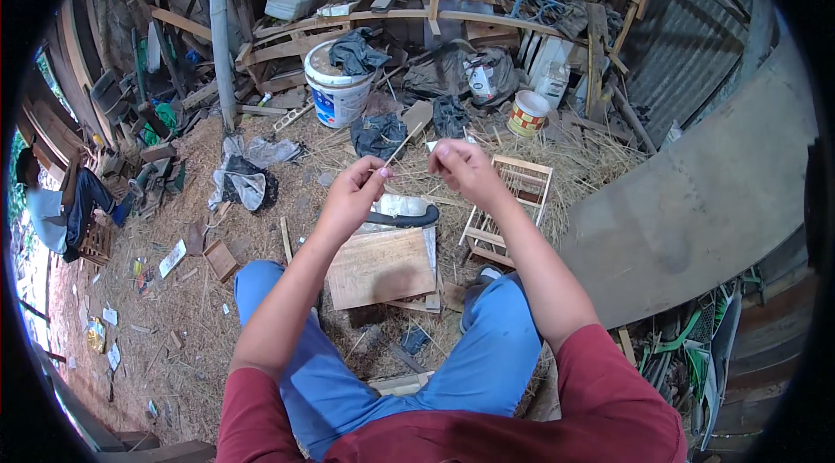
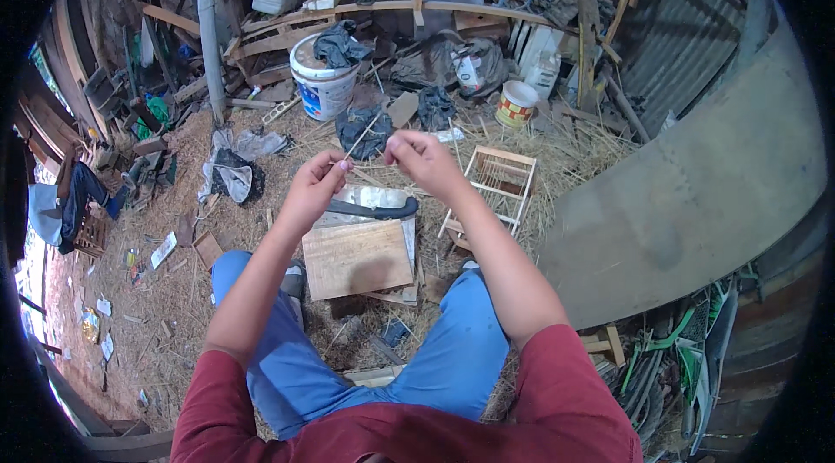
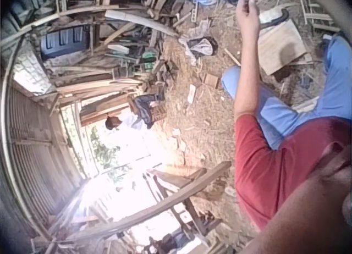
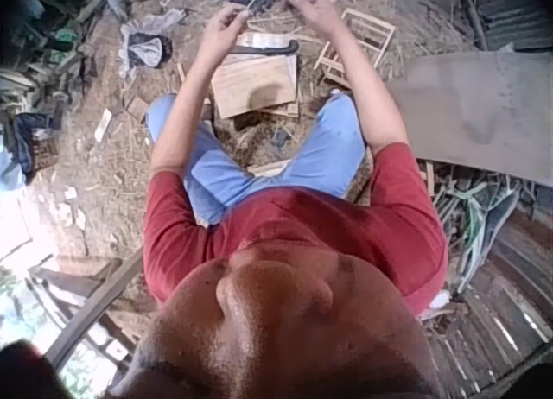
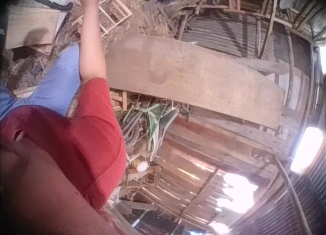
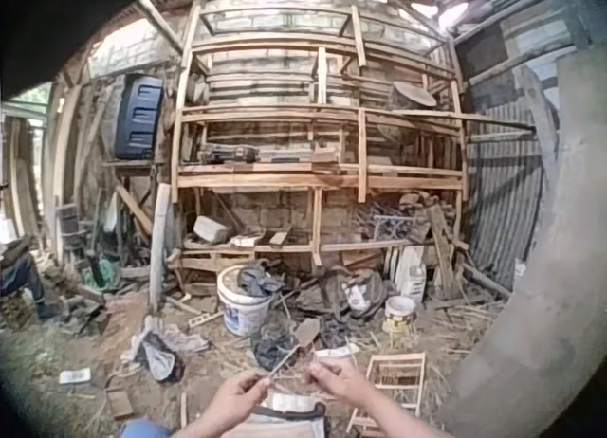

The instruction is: The person uses a knife to whittle and refine thin wooden strips by hand, then slides the strips into pre-drilled holes in a wooden base to construct the frame of a bird cage.

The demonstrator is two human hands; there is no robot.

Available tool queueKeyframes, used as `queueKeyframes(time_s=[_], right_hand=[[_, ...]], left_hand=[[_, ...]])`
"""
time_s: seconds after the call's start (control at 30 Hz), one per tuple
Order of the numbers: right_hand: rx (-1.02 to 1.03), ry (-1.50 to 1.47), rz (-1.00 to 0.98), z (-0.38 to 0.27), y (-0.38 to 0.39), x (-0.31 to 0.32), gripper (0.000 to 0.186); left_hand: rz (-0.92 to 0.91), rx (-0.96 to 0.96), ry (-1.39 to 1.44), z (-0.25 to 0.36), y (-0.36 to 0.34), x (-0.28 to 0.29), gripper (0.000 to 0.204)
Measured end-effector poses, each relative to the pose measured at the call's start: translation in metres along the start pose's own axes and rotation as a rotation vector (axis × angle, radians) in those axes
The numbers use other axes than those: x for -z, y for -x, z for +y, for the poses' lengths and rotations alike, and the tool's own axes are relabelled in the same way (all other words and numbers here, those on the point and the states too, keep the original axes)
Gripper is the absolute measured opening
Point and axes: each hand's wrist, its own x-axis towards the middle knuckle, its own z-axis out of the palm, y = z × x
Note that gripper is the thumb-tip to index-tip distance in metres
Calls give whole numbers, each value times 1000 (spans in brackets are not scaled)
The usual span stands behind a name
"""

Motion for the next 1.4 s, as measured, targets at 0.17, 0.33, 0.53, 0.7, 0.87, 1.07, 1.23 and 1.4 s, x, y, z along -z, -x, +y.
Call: queueKeyframes(time_s=[0.17,0.33,0.53,0.7,0.87,1.07,1.23,1.4], right_hand=[[22,175,-29,13,0,-6,39],[61,511,-40,4,-1,-12,38],[50,670,-61,-7,1,-18,41],[162,813,54,-3,0,-21,45],[281,916,81,-9,1,-27,45],[379,994,78,-17,-2,-31,47],[425,1058,52,-25,-4,-48,48],[273,1015,268,-25,-25,-32,55]], left_hand=[[-14,50,74,17,7,-3,16],[23,2,19,25,14,-9,14],[-22,39,44,27,19,-7,14],[-12,95,79,33,23,-3,16],[15,100,16,33,34,4,16],[56,62,39,42,49,0,15],[65,64,-46,35,55,12,19],[135,-62,-128,54,67,3,19]])
